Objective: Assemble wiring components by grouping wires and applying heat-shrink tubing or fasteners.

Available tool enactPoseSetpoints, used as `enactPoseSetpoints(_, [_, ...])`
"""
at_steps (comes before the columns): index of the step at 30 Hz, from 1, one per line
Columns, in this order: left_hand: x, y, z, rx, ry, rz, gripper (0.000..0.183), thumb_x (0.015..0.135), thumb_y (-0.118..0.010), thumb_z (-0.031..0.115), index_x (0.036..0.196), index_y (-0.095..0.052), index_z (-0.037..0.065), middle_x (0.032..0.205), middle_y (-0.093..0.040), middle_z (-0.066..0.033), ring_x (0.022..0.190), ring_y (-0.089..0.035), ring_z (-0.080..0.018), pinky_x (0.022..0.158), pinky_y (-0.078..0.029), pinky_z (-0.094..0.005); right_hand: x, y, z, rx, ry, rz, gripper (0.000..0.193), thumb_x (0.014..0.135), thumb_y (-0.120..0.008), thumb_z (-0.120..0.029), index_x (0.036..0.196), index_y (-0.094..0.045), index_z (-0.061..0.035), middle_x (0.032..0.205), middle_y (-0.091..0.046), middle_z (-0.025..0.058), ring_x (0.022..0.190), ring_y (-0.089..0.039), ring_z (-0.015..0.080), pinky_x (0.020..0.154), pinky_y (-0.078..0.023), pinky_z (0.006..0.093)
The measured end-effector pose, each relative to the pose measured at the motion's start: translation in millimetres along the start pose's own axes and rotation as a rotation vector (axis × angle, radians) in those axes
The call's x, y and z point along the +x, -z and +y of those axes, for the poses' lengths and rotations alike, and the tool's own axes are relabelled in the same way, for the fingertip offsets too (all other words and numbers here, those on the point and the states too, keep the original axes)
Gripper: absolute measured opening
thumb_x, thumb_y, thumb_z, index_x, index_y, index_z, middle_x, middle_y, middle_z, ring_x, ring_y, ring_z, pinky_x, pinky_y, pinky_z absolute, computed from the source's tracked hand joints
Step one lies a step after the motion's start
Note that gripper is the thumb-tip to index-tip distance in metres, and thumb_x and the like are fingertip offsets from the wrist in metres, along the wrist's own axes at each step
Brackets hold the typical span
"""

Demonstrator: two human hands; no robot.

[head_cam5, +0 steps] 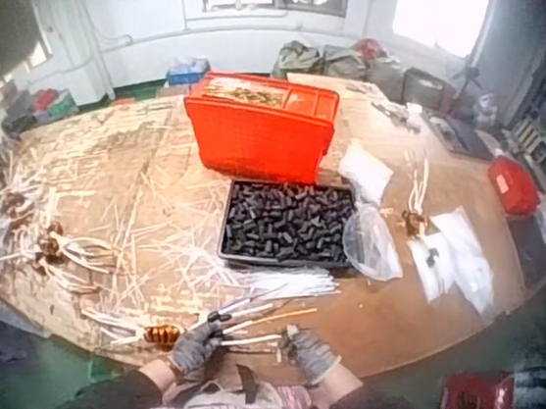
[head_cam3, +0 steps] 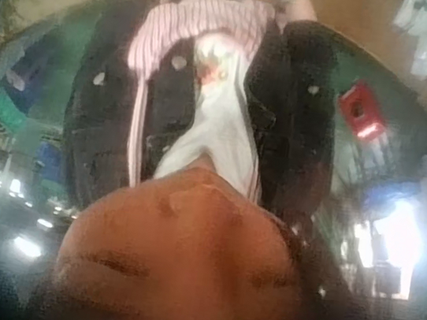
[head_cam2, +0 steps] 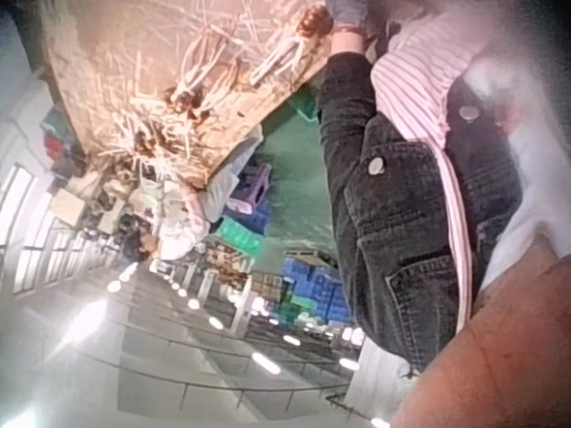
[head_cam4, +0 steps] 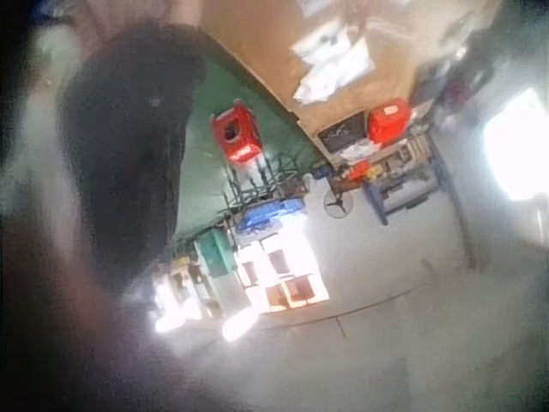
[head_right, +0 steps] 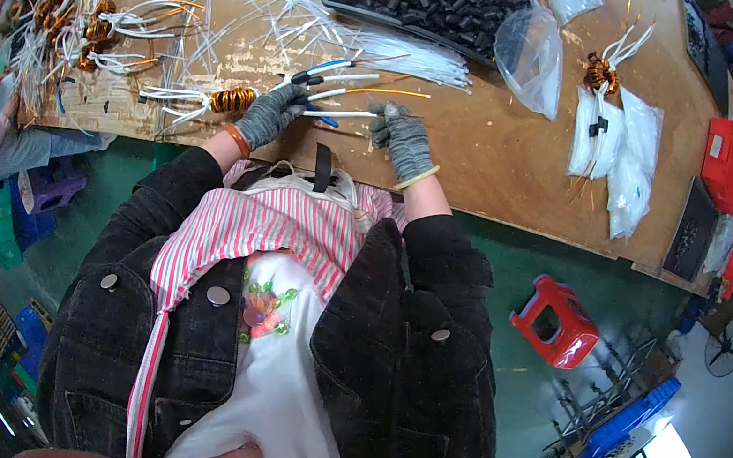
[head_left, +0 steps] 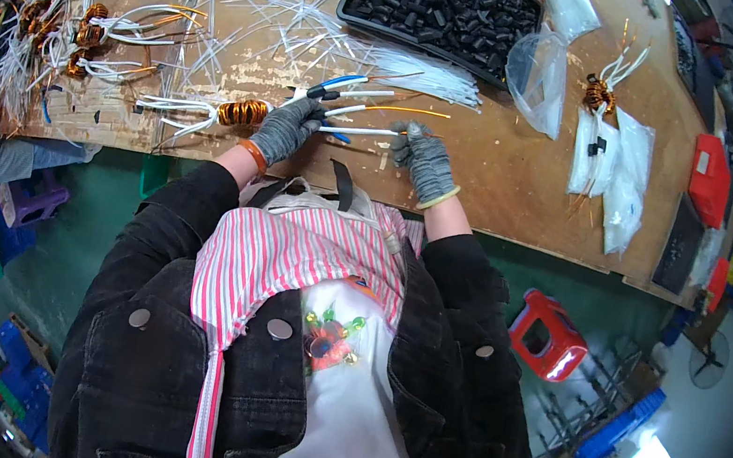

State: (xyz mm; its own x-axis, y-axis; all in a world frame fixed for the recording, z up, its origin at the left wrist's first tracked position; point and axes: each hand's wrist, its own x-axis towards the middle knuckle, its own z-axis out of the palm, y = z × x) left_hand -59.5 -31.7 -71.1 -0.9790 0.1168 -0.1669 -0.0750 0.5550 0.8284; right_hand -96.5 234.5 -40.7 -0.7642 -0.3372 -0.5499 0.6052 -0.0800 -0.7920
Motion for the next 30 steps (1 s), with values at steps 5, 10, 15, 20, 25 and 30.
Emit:
enactPoseSetpoints(5, [-1, -2, -5, -0.063, 0.015, 0.108, 0.024, 0.078, -0.058, 0.004, 0.102, -0.056, 0.004, 0.094, -0.061, -0.0133, 0.086, -0.06, -0.0269, 0.075, -0.047, -0.0325, 26, 51, -59, 0.196, 0.055, 0.205, 0.04, 0.084, -0.052, -0.044, 0.097, -0.058, -0.0069, 0.058, -0.049, -0.001, 0.044, -0.039, 0.0075, 0.04, -0.033, 0.0222])
enactPoseSetpoints(10, [6, -2, 6, 0.045, -0.043, 0.095, 0.022, 0.077, -0.059, 0.006, 0.099, -0.057, 0.005, 0.092, -0.061, -0.0141, 0.084, -0.059, -0.0286, 0.073, -0.047, -0.034, 99, 107, -99, -0.733, 0.49, 0.638, 0.036, 0.08, -0.055, -0.035, 0.096, -0.057, -0.0033, 0.081, -0.062, 0.0139, 0.072, -0.06, 0.0254, 0.065, -0.047, 0.0346])
enactPoseSetpoints(15, [-3, -6, -13, 0.017, -0.003, 0.136, 0.019, 0.077, -0.059, 0.008, 0.096, -0.059, 0.005, 0.091, -0.061, -0.0143, 0.083, -0.059, -0.03, 0.074, -0.047, -0.0349, 133, 49, -140, -1.235, 0.29, 0.72, 0.04, 0.073, -0.062, -0.032, 0.1, -0.056, -0.0028, 0.098, -0.06, 0.0185, 0.093, -0.057, 0.0333, 0.081, -0.044, 0.0384])
enactPoseSetpoints(20, [-1, 1, 6, 0.084, -0.033, 0.128, 0.02, 0.077, -0.059, 0.007, 0.096, -0.059, 0.005, 0.091, -0.061, -0.0143, 0.083, -0.059, -0.03, 0.073, -0.047, -0.035, 146, 60, -131, -1.18, 0.247, 0.767, 0.042, 0.07, -0.063, -0.023, 0.107, -0.054, -0.0043, 0.098, -0.06, 0.0205, 0.093, -0.057, 0.034, 0.083, -0.044, 0.0384])
enactPoseSetpoints(25, [5, 1, 7, 0.061, -0.015, 0.07, 0.026, 0.077, -0.058, 0.002, 0.103, -0.055, 0.001, 0.095, -0.06, -0.0143, 0.086, -0.058, -0.0265, 0.077, -0.046, -0.0312, 120, 100, -97, -0.577, 0.46, 0.597, 0.023, 0.075, -0.064, -0.022, 0.087, -0.06, -0.0021, 0.079, -0.061, 0.0089, 0.076, -0.056, 0.0148, 0.068, -0.045, 0.0267])
enactPoseSetpoints(30, [-1, 1, 8, 0.038, -0.03, 0.148, 0.022, 0.077, -0.058, 0.005, 0.098, -0.058, 0.005, 0.088, -0.062, -0.0135, 0.08, -0.06, -0.0288, 0.071, -0.048, -0.0336, 31, 93, -36, 0.299, 0.213, 0.357, 0.018, 0.083, -0.059, -0.024, 0.09, -0.055, -0.0074, 0.073, -0.055, 0.0054, 0.063, -0.05, 0.0122, 0.05, -0.038, 0.0262])
